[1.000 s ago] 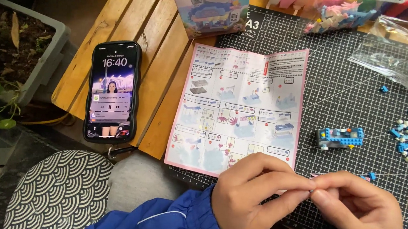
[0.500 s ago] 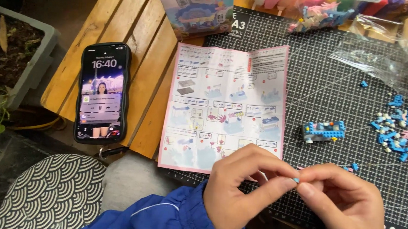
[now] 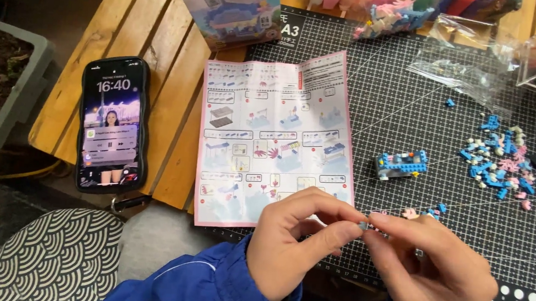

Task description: Assembling a miniature model using small plastic building blocks while following a printed instruction sheet.

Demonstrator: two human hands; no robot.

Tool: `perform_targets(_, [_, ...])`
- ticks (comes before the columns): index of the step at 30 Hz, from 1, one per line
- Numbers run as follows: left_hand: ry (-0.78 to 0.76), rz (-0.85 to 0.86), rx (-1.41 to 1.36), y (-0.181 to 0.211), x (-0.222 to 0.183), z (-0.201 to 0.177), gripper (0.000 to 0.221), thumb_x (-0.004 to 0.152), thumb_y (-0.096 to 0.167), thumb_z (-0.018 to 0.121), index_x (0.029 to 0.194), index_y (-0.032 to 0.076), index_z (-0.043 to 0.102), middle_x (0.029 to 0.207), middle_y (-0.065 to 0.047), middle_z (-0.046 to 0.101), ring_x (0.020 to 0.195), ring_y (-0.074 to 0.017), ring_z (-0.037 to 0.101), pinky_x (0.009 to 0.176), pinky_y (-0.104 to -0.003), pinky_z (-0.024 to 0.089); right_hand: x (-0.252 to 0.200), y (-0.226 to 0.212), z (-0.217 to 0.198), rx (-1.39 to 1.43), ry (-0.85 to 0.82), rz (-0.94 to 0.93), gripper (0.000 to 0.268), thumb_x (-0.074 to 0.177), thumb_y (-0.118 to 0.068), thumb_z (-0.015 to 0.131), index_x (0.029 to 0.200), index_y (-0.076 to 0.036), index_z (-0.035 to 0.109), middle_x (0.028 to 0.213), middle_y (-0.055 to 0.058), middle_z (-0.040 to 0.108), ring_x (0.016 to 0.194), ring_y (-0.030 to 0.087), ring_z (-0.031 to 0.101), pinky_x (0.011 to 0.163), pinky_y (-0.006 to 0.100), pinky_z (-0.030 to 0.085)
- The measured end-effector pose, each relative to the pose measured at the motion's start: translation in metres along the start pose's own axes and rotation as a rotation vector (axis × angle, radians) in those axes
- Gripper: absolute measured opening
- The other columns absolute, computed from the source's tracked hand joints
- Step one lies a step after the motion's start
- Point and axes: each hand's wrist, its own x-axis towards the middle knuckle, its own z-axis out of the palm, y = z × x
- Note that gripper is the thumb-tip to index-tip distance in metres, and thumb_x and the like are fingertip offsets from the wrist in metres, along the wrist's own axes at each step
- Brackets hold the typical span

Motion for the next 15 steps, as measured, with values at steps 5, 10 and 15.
perform_targets(5, [-0.014,-0.055,-0.069,0.003,-0.001,-0.002,0.012,0.087,0.013,0.069,0.097,0.006,0.071,0.092,-0.008,0.065,0.08,-0.0143,0.063,0.061,-0.024,0.061,0.003,-0.003,0.004,-0.194,0.0,-0.202,0.019,0.079,0.002,0.074,0.097,-0.003,0.07,0.059,0.005,0.059,0.044,0.007,0.045,0.048,0.018,0.036])
perform_targets(10, [-0.016,-0.074,-0.053,0.01,-0.002,-0.001,0.013,0.089,0.013,0.067,0.099,0.006,0.071,0.095,-0.009,0.066,0.072,-0.0134,0.061,0.06,-0.021,0.059,-0.009,0.004,-0.003,-0.407,-0.037,-0.089,0.021,0.086,-0.008,0.075,0.103,-0.019,0.071,0.066,-0.001,0.062,0.049,0.004,0.049,0.053,0.018,0.038])
perform_targets(15, [-0.028,-0.075,-0.014,0.015,-0.003,-0.004,0.013,0.09,0.017,0.066,0.099,0.009,0.07,0.096,-0.007,0.065,0.077,-0.0114,0.06,0.063,-0.022,0.059,-0.004,0.013,-0.01,-0.462,-0.063,-0.054,0.025,0.087,-0.008,0.075,0.108,-0.021,0.07,0.063,0.0,0.058,0.048,0.004,0.048,0.054,0.018,0.038])
